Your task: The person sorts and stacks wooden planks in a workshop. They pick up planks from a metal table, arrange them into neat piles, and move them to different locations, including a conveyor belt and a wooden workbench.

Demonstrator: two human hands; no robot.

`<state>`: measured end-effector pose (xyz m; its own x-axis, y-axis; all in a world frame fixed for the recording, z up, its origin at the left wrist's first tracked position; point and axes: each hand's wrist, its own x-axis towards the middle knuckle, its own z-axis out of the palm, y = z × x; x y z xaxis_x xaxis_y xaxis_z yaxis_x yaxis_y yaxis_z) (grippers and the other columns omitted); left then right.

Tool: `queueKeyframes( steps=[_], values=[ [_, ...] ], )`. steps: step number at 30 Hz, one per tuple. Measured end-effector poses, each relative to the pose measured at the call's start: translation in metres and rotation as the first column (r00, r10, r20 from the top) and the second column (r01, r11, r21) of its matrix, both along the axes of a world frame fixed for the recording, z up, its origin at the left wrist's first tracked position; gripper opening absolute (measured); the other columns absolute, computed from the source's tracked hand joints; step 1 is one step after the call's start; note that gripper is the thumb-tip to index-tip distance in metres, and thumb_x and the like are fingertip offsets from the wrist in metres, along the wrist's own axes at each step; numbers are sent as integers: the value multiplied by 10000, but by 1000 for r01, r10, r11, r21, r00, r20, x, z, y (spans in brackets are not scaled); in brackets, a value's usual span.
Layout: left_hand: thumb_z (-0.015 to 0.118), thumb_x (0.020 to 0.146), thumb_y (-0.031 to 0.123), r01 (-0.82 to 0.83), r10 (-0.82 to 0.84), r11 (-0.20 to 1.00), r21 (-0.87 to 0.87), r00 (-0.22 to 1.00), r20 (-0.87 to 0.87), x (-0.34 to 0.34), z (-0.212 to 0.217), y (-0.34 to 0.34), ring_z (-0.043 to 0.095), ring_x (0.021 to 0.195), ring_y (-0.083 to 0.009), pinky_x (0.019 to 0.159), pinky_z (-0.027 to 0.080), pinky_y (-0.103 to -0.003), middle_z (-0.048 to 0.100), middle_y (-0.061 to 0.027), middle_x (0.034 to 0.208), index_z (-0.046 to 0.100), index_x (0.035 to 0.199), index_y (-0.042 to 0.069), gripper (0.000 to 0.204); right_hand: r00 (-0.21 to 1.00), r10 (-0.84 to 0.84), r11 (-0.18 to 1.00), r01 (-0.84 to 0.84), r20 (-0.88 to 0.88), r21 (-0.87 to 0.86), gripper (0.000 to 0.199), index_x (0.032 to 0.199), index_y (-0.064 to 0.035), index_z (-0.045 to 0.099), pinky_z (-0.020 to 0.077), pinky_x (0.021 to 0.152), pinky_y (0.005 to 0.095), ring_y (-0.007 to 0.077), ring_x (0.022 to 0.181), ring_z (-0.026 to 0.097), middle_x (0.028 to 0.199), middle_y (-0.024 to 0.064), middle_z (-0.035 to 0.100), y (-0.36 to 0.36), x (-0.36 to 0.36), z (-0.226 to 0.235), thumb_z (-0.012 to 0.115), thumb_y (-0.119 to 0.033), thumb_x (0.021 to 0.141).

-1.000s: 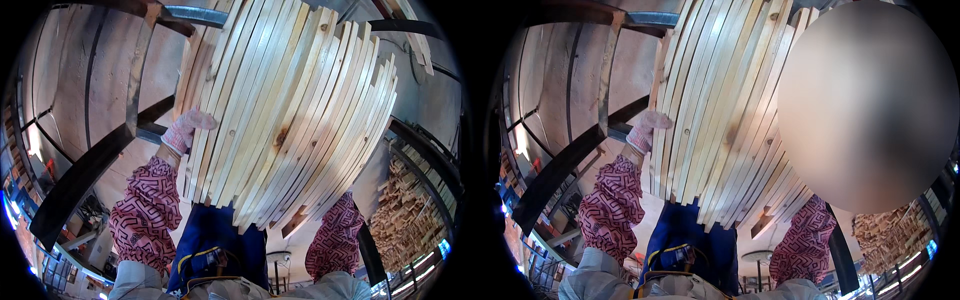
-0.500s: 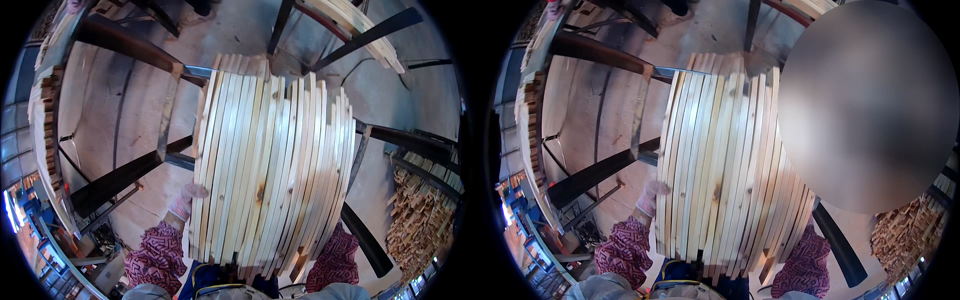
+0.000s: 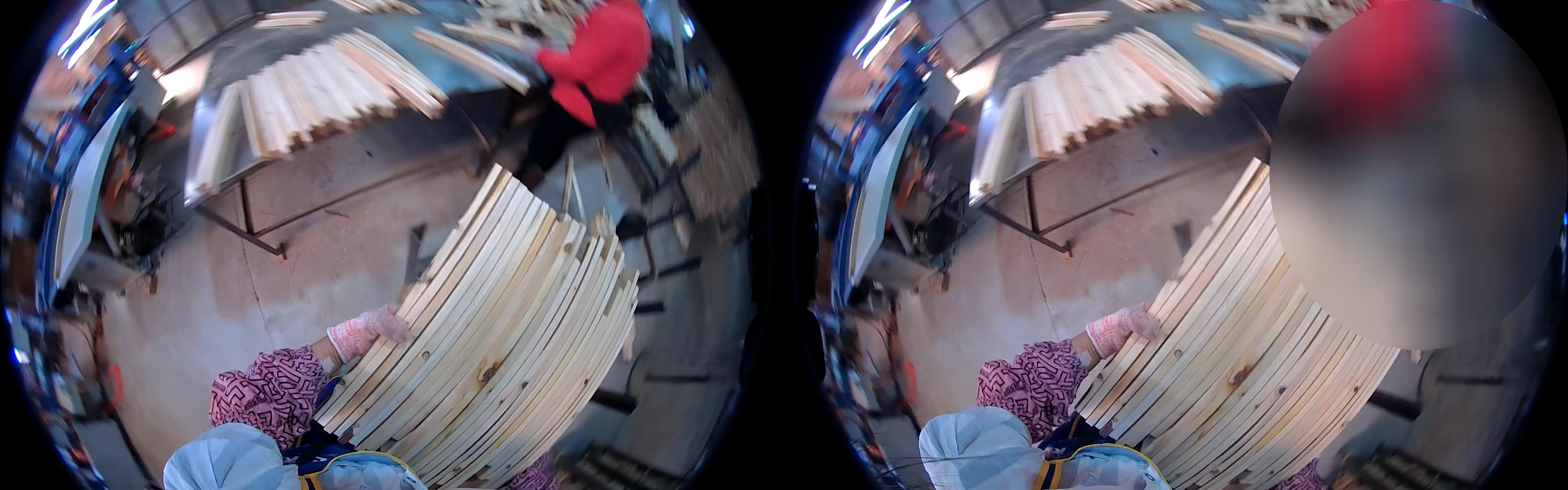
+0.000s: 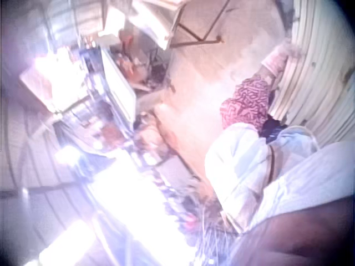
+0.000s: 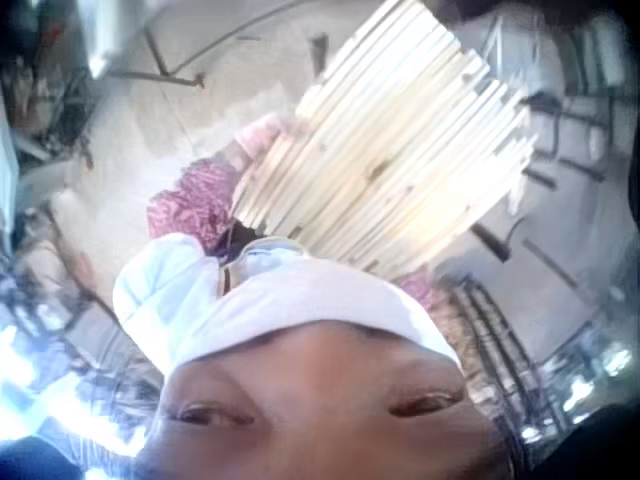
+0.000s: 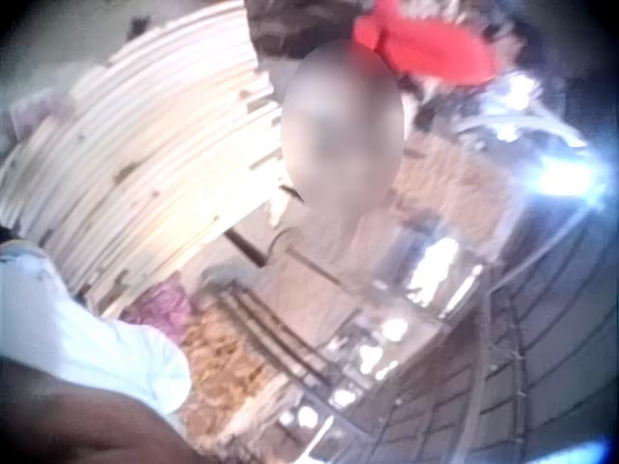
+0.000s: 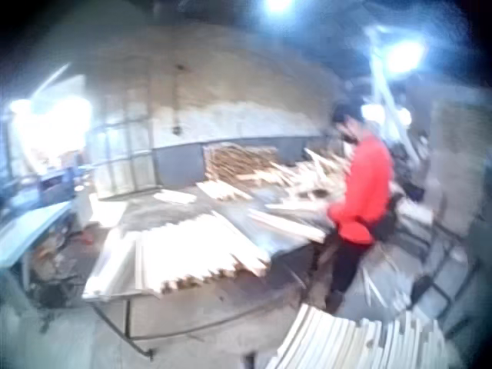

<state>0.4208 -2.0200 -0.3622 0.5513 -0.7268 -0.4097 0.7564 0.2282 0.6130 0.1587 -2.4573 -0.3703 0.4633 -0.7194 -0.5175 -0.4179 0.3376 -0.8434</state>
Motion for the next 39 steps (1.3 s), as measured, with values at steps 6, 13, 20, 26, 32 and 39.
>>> queueKeyframes(
  steps=[6, 13, 20, 26, 32, 39],
  values=[
    [744, 819, 137, 25, -7, 963, -268, 998, 67, -9, -44, 34, 662, 1001, -228, 1105, 310, -423, 712, -72, 1041, 694, 1000, 144, 188, 979, 192, 980, -189, 62, -59, 557, 1414, -64, 436, 560, 901, 429, 294, 1071, 641, 1254, 136, 609, 41, 68, 24, 380, -457, 1022],
    [767, 793, 117, -131, 105, 934, -334, 990, -96, 16, 42, 54, 681, 871, -170, 836, 564, -312, 694, -81, 982, 657, 1040, 9, 292, 955, 288, 957, -282, 78, -73, 551, 1416, -64, 432, 560, 903, 425, 292, 1066, 644, 1255, 136, 608, 52, 112, 44, 382, -448, 1024],
    [562, 962, 271, -340, 210, 911, -234, 870, -445, 17, -44, 59, 695, 813, -212, 776, 598, -392, 699, -85, 916, 665, 1029, 9, 289, 957, 291, 956, -289, 19, -56, 545, 1418, -64, 427, 560, 905, 421, 290, 1061, 647, 1256, 137, 608, 61, 116, 59, 384, -440, 1026],
    [582, 966, 328, -286, 204, 937, -199, 913, -353, -1, -25, 52, 682, 767, -206, 760, 591, -368, 689, -77, 876, 666, 1018, 24, 320, 967, 234, 972, -230, 103, -49, 540, 1419, -63, 423, 561, 907, 418, 289, 1057, 649, 1257, 137, 607, 75, 74, 61, 386, -432, 1027],
    [624, 907, 242, -210, 211, 976, -62, 977, 5, 19, -20, 54, 672, 875, -178, 832, 556, -328, 696, -55, 906, 683, 1019, 12, 263, 943, 281, 959, -284, 179, -14, 535, 1421, -63, 419, 561, 909, 414, 287, 1053, 652, 1257, 138, 607, 66, 95, 59, 387, -425, 1029],
    [652, 862, 317, -565, 144, 779, 272, 583, 800, 39, -25, 30, 422, 1346, -253, 1112, 356, -380, 469, -169, 1429, 488, 1391, 71, 606, 822, 546, 821, -488, 159, -295, 529, 1423, -63, 415, 561, 911, 411, 285, 1048, 655, 1258, 138, 606, 71, 101, 90, 389, -416, 1031]
  ],
)
